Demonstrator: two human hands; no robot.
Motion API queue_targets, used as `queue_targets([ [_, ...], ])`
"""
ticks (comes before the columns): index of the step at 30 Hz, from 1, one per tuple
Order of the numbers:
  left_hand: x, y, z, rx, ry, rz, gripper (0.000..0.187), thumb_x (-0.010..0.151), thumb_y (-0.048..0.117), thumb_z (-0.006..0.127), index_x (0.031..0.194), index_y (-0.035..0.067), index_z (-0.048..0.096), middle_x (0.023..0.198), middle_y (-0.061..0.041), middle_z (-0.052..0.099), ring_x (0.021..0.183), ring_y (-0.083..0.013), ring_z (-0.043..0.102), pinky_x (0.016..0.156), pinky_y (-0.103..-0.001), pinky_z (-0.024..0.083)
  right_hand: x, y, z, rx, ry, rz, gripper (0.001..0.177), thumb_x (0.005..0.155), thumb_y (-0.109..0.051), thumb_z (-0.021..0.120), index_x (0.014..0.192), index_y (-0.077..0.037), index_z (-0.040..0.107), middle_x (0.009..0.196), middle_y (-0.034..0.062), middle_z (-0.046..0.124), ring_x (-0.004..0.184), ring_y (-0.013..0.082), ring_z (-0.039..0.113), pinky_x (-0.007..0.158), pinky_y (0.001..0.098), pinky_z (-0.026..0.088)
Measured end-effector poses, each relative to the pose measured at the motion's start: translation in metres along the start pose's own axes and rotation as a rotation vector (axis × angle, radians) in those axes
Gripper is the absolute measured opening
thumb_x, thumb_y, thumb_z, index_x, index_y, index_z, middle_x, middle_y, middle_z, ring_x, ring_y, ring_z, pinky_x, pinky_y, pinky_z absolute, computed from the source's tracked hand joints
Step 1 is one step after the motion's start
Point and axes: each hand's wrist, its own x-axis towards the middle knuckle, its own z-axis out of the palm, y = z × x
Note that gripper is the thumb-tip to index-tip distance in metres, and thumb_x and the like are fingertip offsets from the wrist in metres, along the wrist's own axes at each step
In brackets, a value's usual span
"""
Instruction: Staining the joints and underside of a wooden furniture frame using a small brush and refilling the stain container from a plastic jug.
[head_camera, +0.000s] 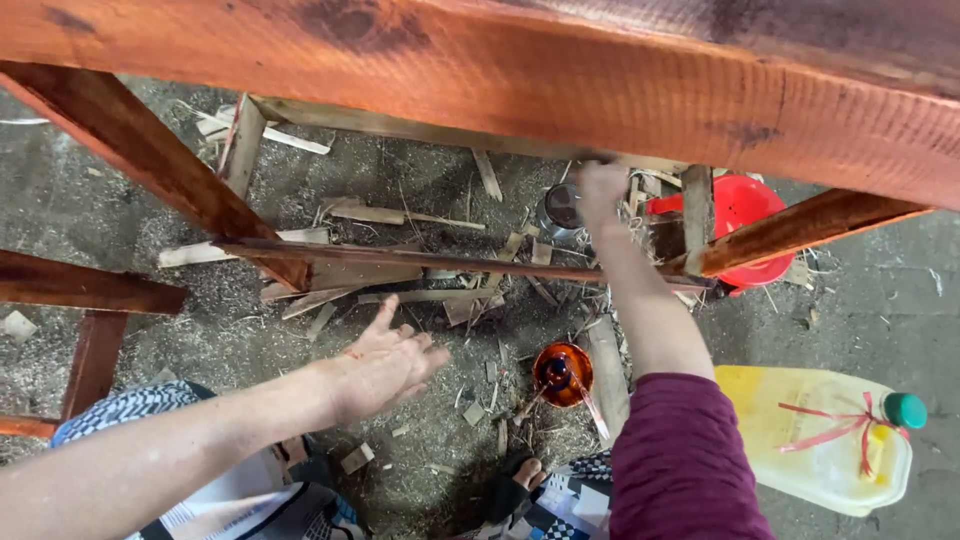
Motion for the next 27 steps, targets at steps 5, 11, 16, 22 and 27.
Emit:
queue_targets([
  [5, -0.021, -0.011, -0.011, 0.177, 0.123, -0.007, 0.058, 0.102, 0.018, 0.041, 0.157, -0.002, 0.035, 0.164, -0.028, 0.042, 0.097, -0.0095, 0.072, 0.073, -0.026, 0.064, -0.084, -0.051, 0.097, -0.573, -0.025, 0.161, 0.03, 0.088, -0.03, 0.062, 0.093, -0.005, 0.077, 0.092, 0.0116, 0.077, 0.096, 0.0222, 0.077, 0.075, 0.0323, 0.059],
  [11, -0.014, 0.003, 0.001, -0.332, -0.036, -0.161, 0.072, 0.103, 0.043, 0.018, 0.159, -0.003, 0.021, 0.165, -0.033, 0.027, 0.151, -0.0427, 0.023, 0.118, -0.061, 0.025, -0.136, -0.104, 0.115, 0.337, -0.901, -0.115, 0.018, 0.097, -0.003, 0.063, 0.112, -0.002, 0.073, 0.084, 0.0196, 0.077, 0.062, 0.0255, 0.077, 0.038, 0.0229, 0.051],
  [16, -0.017, -0.016, 0.013, -2.22, 0.117, -0.758, 0.036, 0.099, 0.035, 0.06, 0.132, 0.021, 0.061, 0.115, -0.009, 0.072, 0.113, -0.0308, 0.069, 0.113, -0.066, 0.033, -0.141, -0.152, 0.047, 0.244, -1.097, 0.008, 0.031, 0.096, -0.015, 0.073, 0.123, -0.003, 0.067, 0.086, 0.0125, 0.072, 0.068, 0.0199, 0.074, 0.057, 0.0288, 0.062],
  [22, -0.033, -0.027, 0.052, -2.524, 0.226, -1.246, 0.043, 0.095, 0.033, 0.065, 0.135, 0.016, 0.063, 0.117, -0.016, 0.073, 0.107, -0.041, 0.071, 0.095, -0.062, 0.053, -0.121, -0.15, -0.009, 0.098, -1.126, 0.085, 0.025, 0.095, -0.019, 0.078, 0.116, -0.008, 0.071, 0.088, 0.0071, 0.075, 0.076, 0.021, 0.077, 0.068, 0.0307, 0.066],
  [27, -0.015, -0.021, 0.068, -2.585, 0.354, -1.45, 0.057, 0.092, 0.034, 0.07, 0.146, 0.024, 0.054, 0.109, -0.01, 0.076, 0.104, -0.0356, 0.072, 0.091, -0.056, 0.055, -0.184, -0.216, -0.075, 0.016, -1.253, -0.044, 0.022, 0.095, -0.02, 0.076, 0.116, -0.013, 0.07, 0.091, -0.0029, 0.073, 0.074, 0.008, 0.073, 0.064, 0.02, 0.063],
])
